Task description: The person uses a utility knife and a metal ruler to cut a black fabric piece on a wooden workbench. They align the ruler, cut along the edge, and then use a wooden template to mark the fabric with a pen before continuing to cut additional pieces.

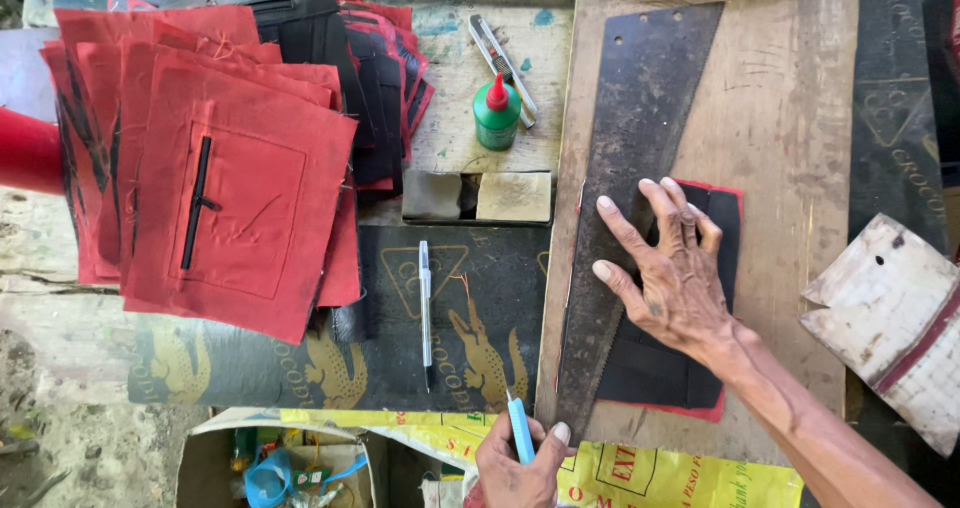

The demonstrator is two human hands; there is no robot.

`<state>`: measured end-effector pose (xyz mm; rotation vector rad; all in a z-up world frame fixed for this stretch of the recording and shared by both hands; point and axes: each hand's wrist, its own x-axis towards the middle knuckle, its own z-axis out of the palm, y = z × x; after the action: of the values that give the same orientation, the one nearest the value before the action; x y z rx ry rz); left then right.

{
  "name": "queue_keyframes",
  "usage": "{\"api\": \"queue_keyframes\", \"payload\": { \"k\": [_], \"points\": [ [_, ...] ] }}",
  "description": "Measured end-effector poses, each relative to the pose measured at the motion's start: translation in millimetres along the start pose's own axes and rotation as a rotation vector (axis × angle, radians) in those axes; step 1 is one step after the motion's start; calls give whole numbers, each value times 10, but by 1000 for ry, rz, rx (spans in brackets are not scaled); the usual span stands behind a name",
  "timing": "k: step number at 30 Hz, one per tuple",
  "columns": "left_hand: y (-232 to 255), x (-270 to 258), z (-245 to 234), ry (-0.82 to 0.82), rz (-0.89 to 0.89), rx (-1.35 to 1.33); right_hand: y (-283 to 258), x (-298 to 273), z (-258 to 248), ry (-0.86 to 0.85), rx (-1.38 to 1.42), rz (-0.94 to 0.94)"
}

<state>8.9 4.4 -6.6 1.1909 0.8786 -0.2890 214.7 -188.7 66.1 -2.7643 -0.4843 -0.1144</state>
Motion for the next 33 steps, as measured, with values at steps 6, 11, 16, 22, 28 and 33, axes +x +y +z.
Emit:
{"api": "queue_keyframes", "payload": {
  "k": [6,11,16,22,28,33],
  "points": [
    [-55,46,12,59,-93,-25,-16,18,6,14,-22,0],
    [-134,62,0,28,-36,-63,-22,20,3,12,-34,4],
    [-93,50,-1,-1,9,-50,-11,8,3,2,-16,2],
    [-2,25,25,6,18,-19,92,76,-113,-252,60,-48],
    [107,-57,63,11,32,-53,53,117,-79,-358,1,-17],
    [193,-83,72,6,-21,-57,26,124,-68,-380,-22,19]
  ]
}}
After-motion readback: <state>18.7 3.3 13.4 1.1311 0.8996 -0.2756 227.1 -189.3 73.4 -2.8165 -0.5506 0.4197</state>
